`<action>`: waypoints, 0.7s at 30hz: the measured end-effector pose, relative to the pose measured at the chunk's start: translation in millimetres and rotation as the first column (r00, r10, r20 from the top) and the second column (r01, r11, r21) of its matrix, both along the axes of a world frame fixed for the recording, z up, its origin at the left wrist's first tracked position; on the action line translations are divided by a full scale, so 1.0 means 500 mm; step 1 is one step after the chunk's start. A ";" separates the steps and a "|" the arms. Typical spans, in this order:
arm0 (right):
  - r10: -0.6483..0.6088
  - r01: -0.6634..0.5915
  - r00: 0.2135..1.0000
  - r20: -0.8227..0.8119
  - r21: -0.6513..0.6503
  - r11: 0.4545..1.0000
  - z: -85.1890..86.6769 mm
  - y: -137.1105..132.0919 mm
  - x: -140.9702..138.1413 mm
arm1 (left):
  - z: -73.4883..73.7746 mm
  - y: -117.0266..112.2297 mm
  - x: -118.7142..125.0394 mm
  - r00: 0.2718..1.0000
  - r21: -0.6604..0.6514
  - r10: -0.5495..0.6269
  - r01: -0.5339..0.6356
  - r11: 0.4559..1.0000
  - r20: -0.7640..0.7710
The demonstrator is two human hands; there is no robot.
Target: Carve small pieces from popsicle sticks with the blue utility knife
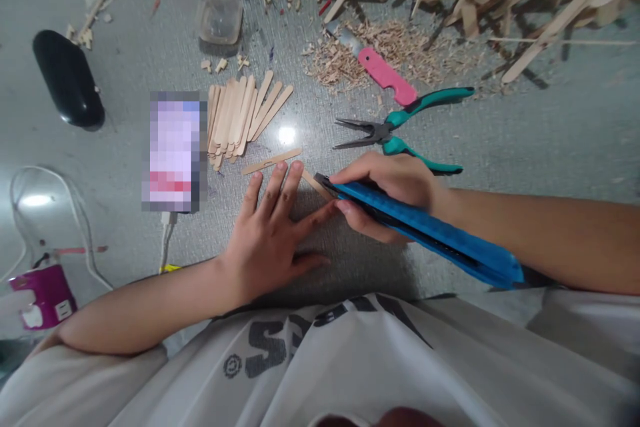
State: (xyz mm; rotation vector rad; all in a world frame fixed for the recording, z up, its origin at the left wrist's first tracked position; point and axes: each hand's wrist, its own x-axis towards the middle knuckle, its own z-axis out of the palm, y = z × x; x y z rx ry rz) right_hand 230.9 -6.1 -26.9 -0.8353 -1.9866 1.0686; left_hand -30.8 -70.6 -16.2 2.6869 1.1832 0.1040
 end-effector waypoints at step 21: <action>0.064 -0.067 0.988 0.143 0.017 0.998 -0.034 -0.002 0.023 | -0.014 0.000 -0.008 0.995 0.077 -0.036 0.029 0.997 0.093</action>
